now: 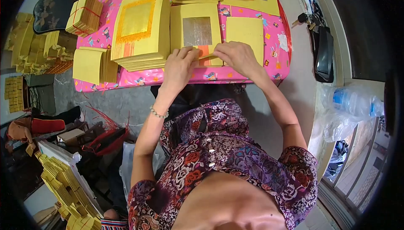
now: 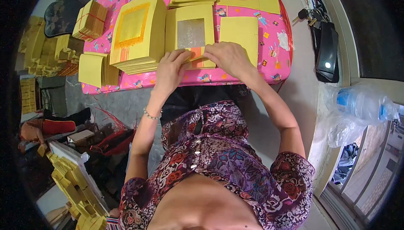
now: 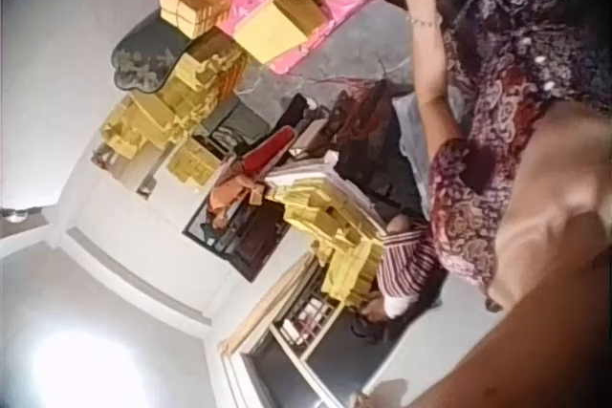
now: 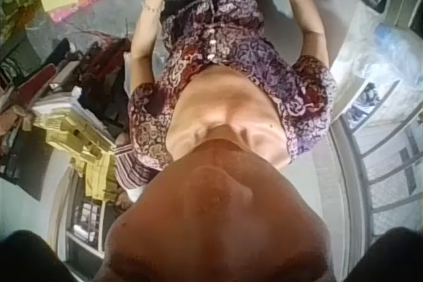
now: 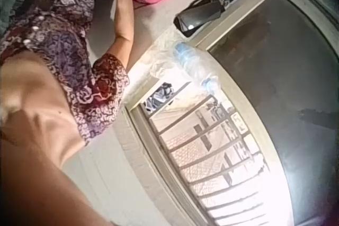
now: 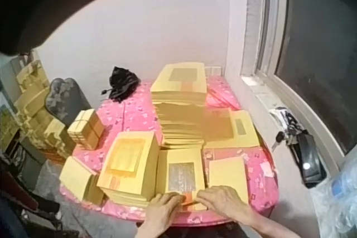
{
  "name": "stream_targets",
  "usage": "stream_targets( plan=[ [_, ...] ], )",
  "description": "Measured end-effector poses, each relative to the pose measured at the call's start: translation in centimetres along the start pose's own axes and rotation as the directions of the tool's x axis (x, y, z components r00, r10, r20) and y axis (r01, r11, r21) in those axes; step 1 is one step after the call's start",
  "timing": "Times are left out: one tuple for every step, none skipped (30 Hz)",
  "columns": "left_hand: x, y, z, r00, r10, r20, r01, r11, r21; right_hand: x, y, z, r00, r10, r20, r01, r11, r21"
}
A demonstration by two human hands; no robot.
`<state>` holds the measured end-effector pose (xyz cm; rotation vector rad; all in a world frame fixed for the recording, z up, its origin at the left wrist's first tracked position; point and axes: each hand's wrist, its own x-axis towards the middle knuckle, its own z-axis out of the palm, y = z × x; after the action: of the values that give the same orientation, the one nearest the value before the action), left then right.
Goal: Folding and stacking sheets of yellow ceremonial paper at a table.
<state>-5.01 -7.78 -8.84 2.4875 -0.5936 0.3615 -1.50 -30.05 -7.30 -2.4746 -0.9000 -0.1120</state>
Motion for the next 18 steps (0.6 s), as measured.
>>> stream_targets(
  plan=[
    [0.2, -0.3, 0.3, 0.999, 0.031, -0.005, -0.031, 0.997, 0.066, 0.0, -0.1, -0.2, 0.999, 0.018, -0.040, -0.017, 1.000, 0.017],
    [0.3, -0.5, 0.5, 0.998, 0.063, -0.008, -0.061, 0.989, 0.132, 0.1, -0.4, -0.4, 0.999, 0.012, -0.044, -0.011, 1.000, 0.015],
    [0.3, -0.6, 0.7, 0.999, 0.042, -0.022, -0.039, 0.989, 0.140, 0.2, -0.7, -0.8, 0.992, 0.053, -0.114, -0.041, 0.993, 0.109],
    [0.6, -0.4, 0.5, 0.999, 0.048, -0.026, -0.044, 0.989, 0.141, 0.3, -0.9, -1.1, 0.978, 0.105, -0.180, -0.068, 0.977, 0.202],
    [0.9, -0.2, 0.2, 0.996, 0.023, -0.081, -0.015, 0.994, 0.104, 0.3, -1.1, -1.1, 0.977, 0.103, -0.185, -0.065, 0.978, 0.198],
    [1.1, 0.0, -0.1, 0.991, -0.004, -0.135, 0.012, 0.998, 0.066, 0.5, -1.3, -1.0, 0.940, 0.235, -0.246, -0.127, 0.913, 0.388],
    [1.3, 0.4, -0.6, 0.990, 0.001, -0.139, 0.008, 0.998, 0.067, 0.6, -1.4, -1.0, 0.886, 0.371, -0.278, -0.161, 0.808, 0.567],
    [1.6, 0.9, -1.3, 0.981, -0.032, -0.189, 0.026, 0.999, -0.035, 0.6, -0.8, -0.6, 0.884, 0.370, -0.284, -0.158, 0.810, 0.564],
    [1.8, 1.4, -1.8, 0.970, -0.070, -0.234, 0.039, 0.990, -0.137, 0.7, 0.4, 0.3, 0.890, 0.406, -0.207, -0.134, 0.667, 0.733],
    [1.8, 2.1, -2.4, 0.970, -0.066, -0.235, 0.035, 0.990, -0.136, 0.9, 0.7, 0.5, 0.898, 0.423, -0.121, -0.113, 0.488, 0.865],
    [1.7, 2.7, -2.8, 0.966, -0.168, -0.197, 0.108, 0.953, -0.283, 1.0, 1.0, 0.6, 0.898, 0.423, -0.125, -0.111, 0.490, 0.865],
    [1.6, 3.1, -3.0, 0.955, -0.262, -0.142, 0.181, 0.889, -0.421, 1.1, 1.1, 0.6, 0.920, 0.379, -0.101, -0.085, 0.444, 0.892],
    [1.4, 3.2, -3.2, 0.949, -0.314, -0.035, 0.232, 0.768, -0.597, 1.3, 1.0, 0.5, 0.941, 0.330, -0.079, -0.062, 0.395, 0.917],
    [1.4, 3.4, -3.4, 0.949, -0.312, -0.037, 0.230, 0.769, -0.596, 1.4, 0.8, 0.4, 0.941, 0.328, -0.082, -0.059, 0.396, 0.916],
    [1.4, 3.7, -3.6, 0.946, -0.321, 0.046, 0.242, 0.605, -0.759, 1.3, 0.6, 0.4, 0.950, 0.305, -0.059, -0.034, 0.293, 0.956],
    [1.6, 4.0, -4.0, 0.942, -0.311, 0.128, 0.254, 0.407, -0.877, 1.2, 0.2, 0.4, 0.960, 0.278, -0.038, -0.014, 0.183, 0.983],
    [1.9, 4.3, -4.2, 0.942, -0.312, 0.125, 0.252, 0.410, -0.877, 1.1, -0.3, 0.1, 0.957, 0.291, -0.012, -0.029, 0.136, 0.990],
    [2.1, 4.6, -4.4, 0.930, -0.328, 0.169, 0.280, 0.332, -0.901, 1.0, -0.3, 0.1, 0.957, 0.289, -0.012, -0.028, 0.135, 0.990]
  ],
)
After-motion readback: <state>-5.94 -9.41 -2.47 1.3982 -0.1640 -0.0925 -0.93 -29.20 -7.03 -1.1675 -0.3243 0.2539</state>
